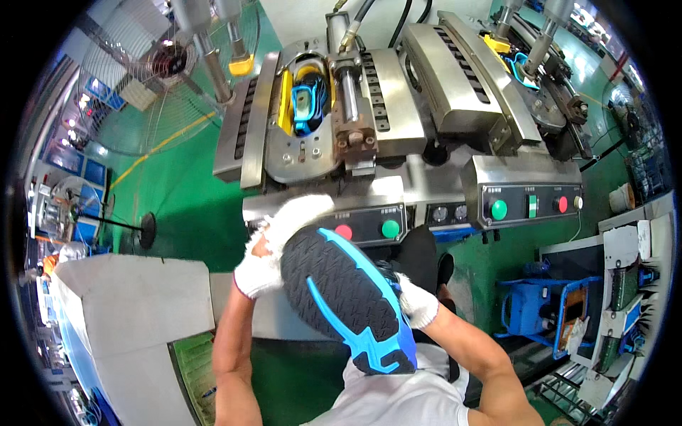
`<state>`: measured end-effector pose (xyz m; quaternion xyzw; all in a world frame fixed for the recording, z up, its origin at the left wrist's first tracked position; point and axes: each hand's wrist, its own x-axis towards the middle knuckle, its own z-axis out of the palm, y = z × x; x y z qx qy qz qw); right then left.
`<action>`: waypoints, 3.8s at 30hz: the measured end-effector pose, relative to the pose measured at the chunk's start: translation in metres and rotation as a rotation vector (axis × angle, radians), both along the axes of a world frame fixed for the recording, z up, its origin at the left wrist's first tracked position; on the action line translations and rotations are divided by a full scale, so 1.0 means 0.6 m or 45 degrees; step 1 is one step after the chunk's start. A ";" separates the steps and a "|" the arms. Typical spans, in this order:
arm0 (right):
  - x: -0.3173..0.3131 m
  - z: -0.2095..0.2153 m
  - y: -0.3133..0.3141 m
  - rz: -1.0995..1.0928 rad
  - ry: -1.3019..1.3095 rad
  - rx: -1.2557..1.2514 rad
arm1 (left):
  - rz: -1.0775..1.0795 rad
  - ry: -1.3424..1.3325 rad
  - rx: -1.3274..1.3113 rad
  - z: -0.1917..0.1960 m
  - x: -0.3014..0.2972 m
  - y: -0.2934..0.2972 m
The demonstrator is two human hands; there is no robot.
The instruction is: The person repeatedly picks up blue and black shoe components, places them into a machine fixture, presses a button to activate the machine, and then removes the processed components. The person handles the shoe parts one at a time in a continuous loop throughout the video.
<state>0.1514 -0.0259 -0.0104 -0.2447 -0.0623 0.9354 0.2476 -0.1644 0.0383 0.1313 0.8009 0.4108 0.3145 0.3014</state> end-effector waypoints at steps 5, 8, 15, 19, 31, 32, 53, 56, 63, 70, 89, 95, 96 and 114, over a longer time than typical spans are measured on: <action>0.155 0.020 -0.016 -0.500 -0.079 0.424 | 0.539 0.345 0.404 0.014 0.017 0.293; 0.194 0.049 -0.039 -0.665 -0.247 0.417 | 0.855 0.674 0.334 -0.026 0.018 0.439; 0.201 0.111 -0.046 -0.845 -0.349 0.434 | 1.031 1.086 -0.086 -0.057 0.034 0.602; 0.178 0.135 -0.039 -0.905 -0.391 0.493 | 0.834 0.877 -0.050 0.034 -0.011 0.624; 0.103 0.162 0.036 -0.767 -0.534 0.451 | 1.173 0.266 0.312 0.105 -0.104 -0.039; 0.086 0.153 0.069 -0.671 -0.770 0.703 | 1.241 0.207 0.264 0.076 -0.113 -0.091; -0.440 0.124 0.771 0.316 -2.318 1.650 | 1.799 0.576 -0.394 -0.315 -0.188 -0.396; -0.418 0.133 0.764 0.311 -2.226 1.652 | 1.795 0.578 -0.436 -0.324 -0.196 -0.390; -0.374 0.286 0.464 -0.098 -1.734 2.183 | 1.848 0.700 -0.490 -0.323 -0.172 -0.385; -0.097 0.083 0.141 0.106 -1.875 2.469 | 1.368 0.562 -0.373 -0.312 -0.097 -0.396; 0.154 0.085 -0.163 -0.114 -1.418 1.688 | 0.117 0.064 0.005 -0.071 0.347 -0.102; 0.261 0.138 -0.267 -1.251 -1.437 0.913 | -0.720 -0.123 -0.174 0.045 0.602 -0.058; 0.289 0.124 -0.293 -1.518 -1.429 0.792 | -0.841 -0.207 -0.063 0.049 0.640 -0.075; 1.364 0.086 -0.177 -0.707 -3.595 0.008 | -0.694 0.352 -0.370 -0.214 0.613 -0.122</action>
